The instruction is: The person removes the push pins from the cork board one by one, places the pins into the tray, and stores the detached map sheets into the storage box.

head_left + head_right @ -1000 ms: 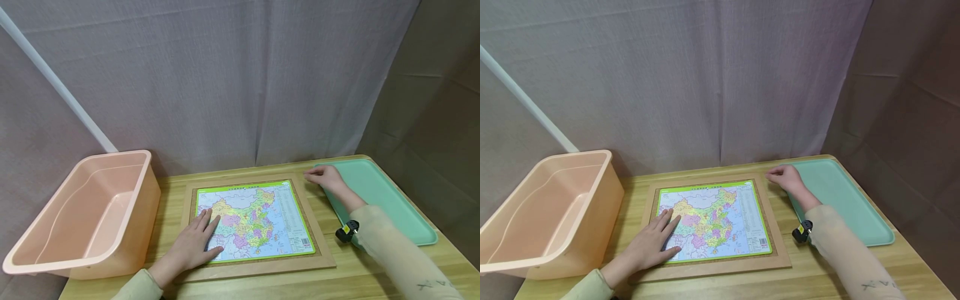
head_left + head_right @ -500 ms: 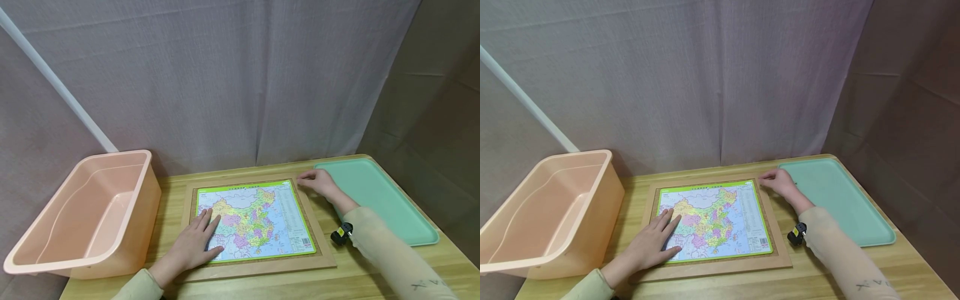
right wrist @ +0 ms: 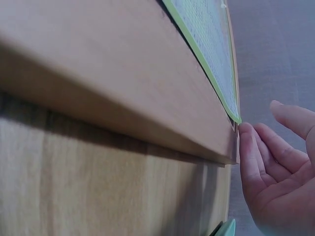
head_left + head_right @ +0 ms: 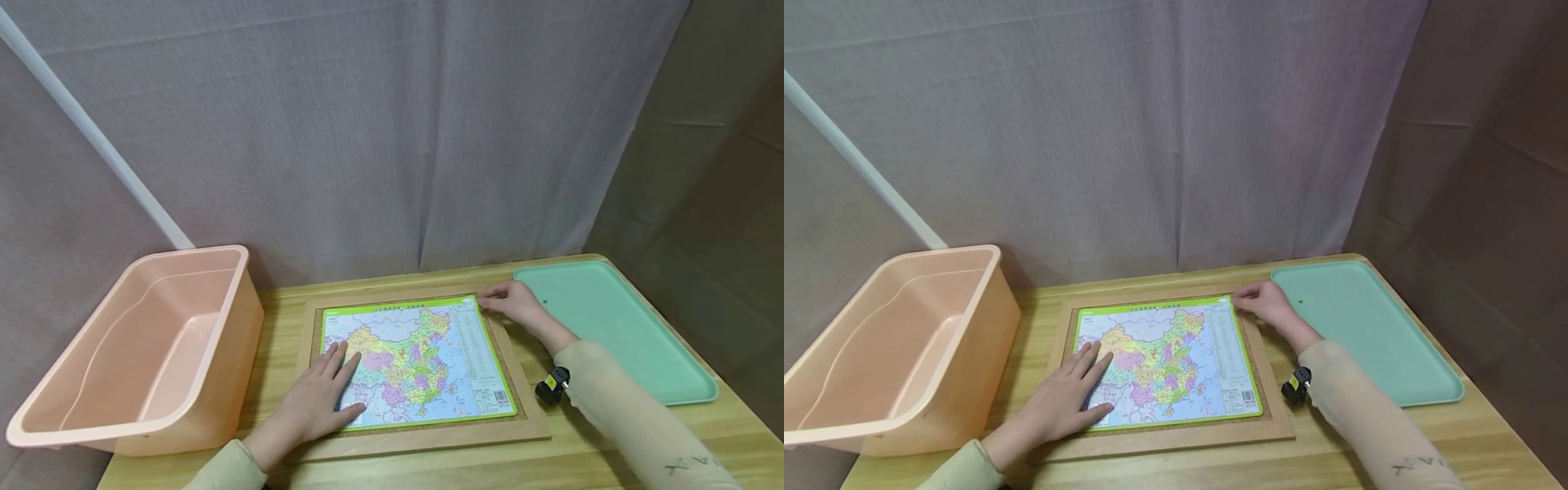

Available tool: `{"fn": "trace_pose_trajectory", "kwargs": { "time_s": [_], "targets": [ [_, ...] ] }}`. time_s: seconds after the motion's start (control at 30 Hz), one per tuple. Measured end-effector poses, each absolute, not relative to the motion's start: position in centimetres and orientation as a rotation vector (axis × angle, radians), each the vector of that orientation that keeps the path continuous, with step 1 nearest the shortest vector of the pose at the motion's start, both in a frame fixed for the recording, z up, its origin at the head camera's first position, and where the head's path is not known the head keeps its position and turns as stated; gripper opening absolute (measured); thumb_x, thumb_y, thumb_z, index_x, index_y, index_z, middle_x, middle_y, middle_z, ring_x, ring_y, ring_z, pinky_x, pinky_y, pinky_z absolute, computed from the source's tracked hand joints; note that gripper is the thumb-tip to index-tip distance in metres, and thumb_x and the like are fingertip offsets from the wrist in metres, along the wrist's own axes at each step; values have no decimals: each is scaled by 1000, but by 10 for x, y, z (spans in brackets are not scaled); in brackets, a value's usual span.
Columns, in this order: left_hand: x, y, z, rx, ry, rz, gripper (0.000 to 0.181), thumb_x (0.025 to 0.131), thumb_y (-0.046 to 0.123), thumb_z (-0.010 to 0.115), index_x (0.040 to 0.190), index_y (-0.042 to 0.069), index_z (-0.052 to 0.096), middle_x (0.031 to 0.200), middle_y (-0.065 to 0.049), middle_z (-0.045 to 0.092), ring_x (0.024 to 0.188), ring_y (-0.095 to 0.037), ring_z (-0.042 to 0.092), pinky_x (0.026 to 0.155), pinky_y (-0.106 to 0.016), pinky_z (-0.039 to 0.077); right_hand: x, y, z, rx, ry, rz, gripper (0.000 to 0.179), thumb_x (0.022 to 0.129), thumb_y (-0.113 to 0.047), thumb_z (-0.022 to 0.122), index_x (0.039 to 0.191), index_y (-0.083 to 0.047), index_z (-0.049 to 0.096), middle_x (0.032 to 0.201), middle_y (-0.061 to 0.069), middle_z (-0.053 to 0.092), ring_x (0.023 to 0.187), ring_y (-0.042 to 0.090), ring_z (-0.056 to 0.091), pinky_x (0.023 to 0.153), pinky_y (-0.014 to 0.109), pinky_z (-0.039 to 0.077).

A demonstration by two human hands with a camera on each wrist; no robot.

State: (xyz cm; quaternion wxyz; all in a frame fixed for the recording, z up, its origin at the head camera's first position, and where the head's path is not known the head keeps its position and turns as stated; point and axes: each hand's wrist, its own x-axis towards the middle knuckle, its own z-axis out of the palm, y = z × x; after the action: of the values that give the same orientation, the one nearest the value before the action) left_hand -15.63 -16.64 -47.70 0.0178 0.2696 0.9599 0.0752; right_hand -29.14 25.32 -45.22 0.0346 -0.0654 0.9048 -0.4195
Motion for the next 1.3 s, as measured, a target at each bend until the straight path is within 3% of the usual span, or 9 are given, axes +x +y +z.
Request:
{"fn": "trace_pose_trajectory", "kwargs": {
  "time_s": [0.5, 0.73, 0.97, 1.3],
  "targets": [
    [-156, -167, -477, 838, 2985, 240, 88, 101, 67, 54, 166, 11, 36, 174, -22, 28, 162, -42, 29, 124, -57, 40, -291, 248, -455, -176, 2778, -1277, 34, 103, -17, 69, 126, 8, 73, 126, 30, 73, 113, 39, 70, 78, 27, 55],
    [-156, -167, -477, 841, 2984, 238, 88, 101, 68, 54, 167, 11, 35, 174, -22, 27, 162, -42, 29, 125, -56, 39, -291, 245, -456, -86, 2753, -1327, 38, 104, -18, 69, 130, 9, 70, 130, 31, 71, 102, 27, 69, 72, 26, 54],
    [-156, -167, -477, 838, 2984, 246, 88, 101, 67, 54, 167, 11, 35, 174, -22, 27, 162, -42, 28, 125, -56, 39, -291, 245, -454, -34, 2658, -1446, 42, 103, -18, 69, 133, 11, 67, 132, 32, 69, 106, 28, 74, 78, 21, 59],
    [-156, -167, -477, 840, 2986, 238, 88, 101, 67, 55, 166, 11, 36, 174, -22, 28, 161, -42, 29, 124, -57, 40, -292, 243, -454, -15, 2614, -1476, 42, 104, -18, 68, 132, 13, 65, 125, 29, 71, 91, 11, 69, 77, 22, 58]
  ]
}}
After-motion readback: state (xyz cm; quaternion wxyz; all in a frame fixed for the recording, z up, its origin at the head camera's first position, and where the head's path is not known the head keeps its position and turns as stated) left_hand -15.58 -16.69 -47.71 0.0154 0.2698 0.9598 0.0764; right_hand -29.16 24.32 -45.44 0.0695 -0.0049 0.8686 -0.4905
